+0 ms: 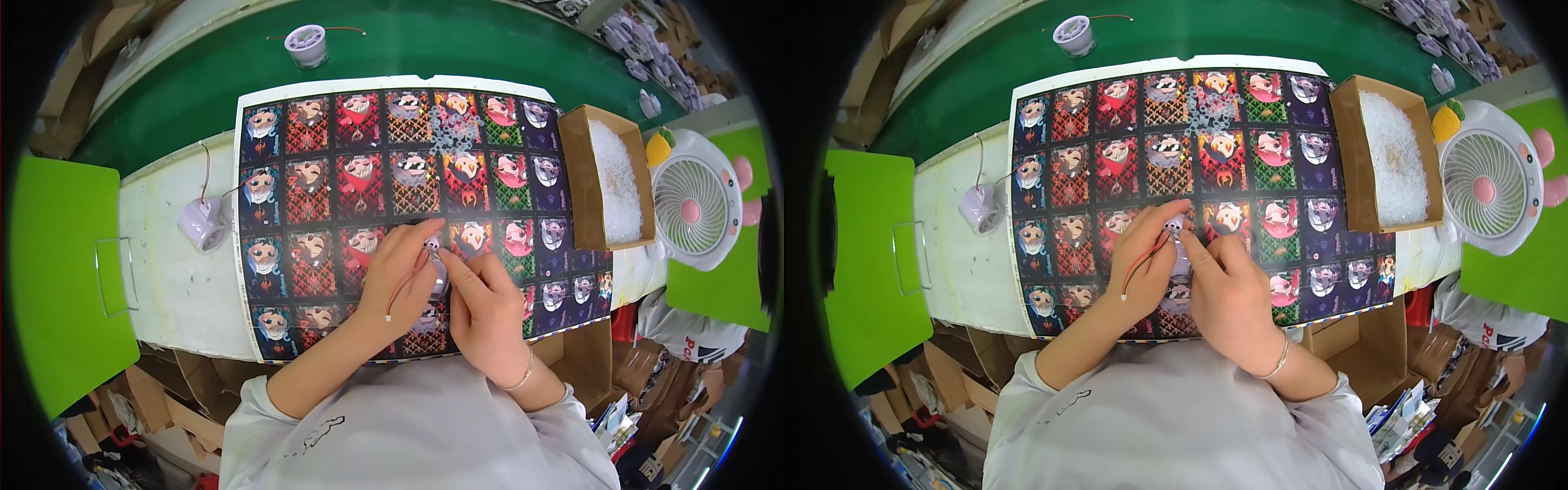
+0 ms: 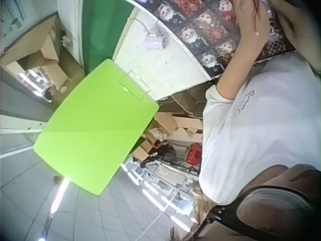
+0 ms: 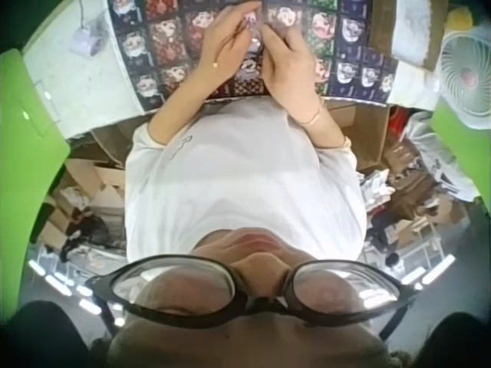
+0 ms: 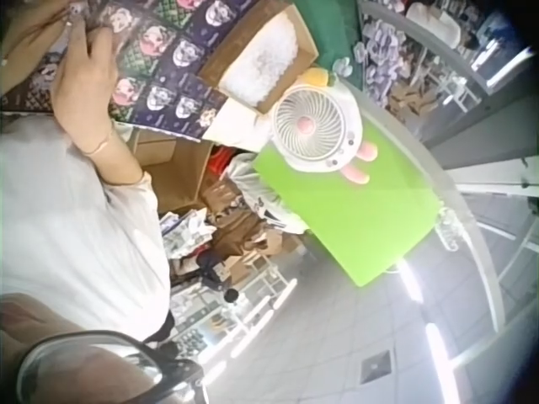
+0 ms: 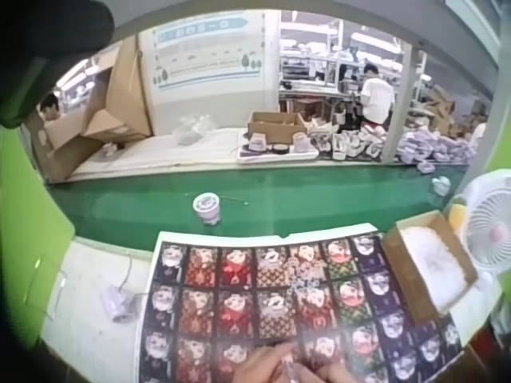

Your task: The person assembles small electronic components by hand, inserting circuit boards with wires into purple plastic casings at a factory workbench.

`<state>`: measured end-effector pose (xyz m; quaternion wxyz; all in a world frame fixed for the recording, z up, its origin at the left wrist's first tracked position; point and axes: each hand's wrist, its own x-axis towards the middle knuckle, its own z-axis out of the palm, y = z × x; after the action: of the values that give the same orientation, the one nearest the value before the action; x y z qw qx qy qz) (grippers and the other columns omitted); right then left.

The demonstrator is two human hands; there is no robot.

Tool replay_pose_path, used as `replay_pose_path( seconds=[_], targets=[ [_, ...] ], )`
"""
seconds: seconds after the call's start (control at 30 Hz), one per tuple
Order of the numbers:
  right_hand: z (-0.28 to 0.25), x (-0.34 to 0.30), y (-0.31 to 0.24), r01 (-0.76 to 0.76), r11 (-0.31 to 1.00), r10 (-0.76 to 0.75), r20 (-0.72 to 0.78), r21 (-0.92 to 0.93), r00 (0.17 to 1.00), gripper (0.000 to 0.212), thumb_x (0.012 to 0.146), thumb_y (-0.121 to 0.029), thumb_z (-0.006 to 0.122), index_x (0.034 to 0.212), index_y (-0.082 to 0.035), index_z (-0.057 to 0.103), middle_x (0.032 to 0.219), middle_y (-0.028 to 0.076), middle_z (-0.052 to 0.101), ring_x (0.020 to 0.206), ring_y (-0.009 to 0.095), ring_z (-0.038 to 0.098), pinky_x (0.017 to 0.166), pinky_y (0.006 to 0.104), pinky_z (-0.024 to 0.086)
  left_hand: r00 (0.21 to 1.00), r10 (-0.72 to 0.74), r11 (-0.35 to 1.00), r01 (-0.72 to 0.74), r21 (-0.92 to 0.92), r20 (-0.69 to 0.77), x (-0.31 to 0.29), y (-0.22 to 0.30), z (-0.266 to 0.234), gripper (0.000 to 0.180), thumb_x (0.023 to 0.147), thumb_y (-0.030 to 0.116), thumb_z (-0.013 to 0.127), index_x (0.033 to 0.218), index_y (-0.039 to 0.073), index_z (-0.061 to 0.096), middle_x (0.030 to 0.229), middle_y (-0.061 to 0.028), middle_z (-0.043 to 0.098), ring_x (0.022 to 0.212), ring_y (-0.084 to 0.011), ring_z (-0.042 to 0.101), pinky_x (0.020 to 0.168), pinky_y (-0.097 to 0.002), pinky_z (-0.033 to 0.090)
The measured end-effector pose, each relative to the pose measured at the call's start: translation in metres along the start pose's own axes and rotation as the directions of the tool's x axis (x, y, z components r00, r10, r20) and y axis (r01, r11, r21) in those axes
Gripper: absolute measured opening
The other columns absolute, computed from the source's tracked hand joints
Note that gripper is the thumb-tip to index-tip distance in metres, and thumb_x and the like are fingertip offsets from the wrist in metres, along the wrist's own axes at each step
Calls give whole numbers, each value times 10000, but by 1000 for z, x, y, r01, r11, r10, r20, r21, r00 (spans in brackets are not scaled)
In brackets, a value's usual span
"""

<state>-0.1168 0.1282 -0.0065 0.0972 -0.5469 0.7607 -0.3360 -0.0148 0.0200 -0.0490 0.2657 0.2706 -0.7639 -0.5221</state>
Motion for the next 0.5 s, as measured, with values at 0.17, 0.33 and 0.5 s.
replay_pose_path(
  seconds=[0.17, 0.33, 0.5],
  targets=[
    [0, -1, 3, -36, 996, 35, 21, 79, 999, 397, 787, 138, 576, 1155, 16, 662, 820, 122, 521, 689, 254, 557, 620, 333, 469, 1000, 8, 1000, -8, 9, -16, -2, -1, 2, 446, 810, -51, 457, 1237, -1, 577, 1009, -188, 616, 918, -329, 607, 810, -354, 472],
    [13, -5, 5, -29, 997, 35, -84, 66, 996, 410, 775, 127, 593, 1162, 9, 662, 808, 113, 505, 679, 249, 559, 581, 348, 470, 998, 61, 998, -60, 36, -29, -2, -2, 4, 414, 826, -55, 497, 1234, -17, 560, 993, -199, 594, 889, -358, 581, 787, -389, 465],
    [17, 2, 11, 10, 997, 2, -157, 76, 988, 421, 761, 115, 607, 1159, -10, 667, 819, 99, 493, 686, 250, 575, 556, 366, 484, 996, 65, 993, -59, 104, -61, -2, -1, 6, 412, 838, -72, 456, 1229, -23, 576, 947, -194, 600, 805, -309, 593, 718, -355, 474]
  ],
)
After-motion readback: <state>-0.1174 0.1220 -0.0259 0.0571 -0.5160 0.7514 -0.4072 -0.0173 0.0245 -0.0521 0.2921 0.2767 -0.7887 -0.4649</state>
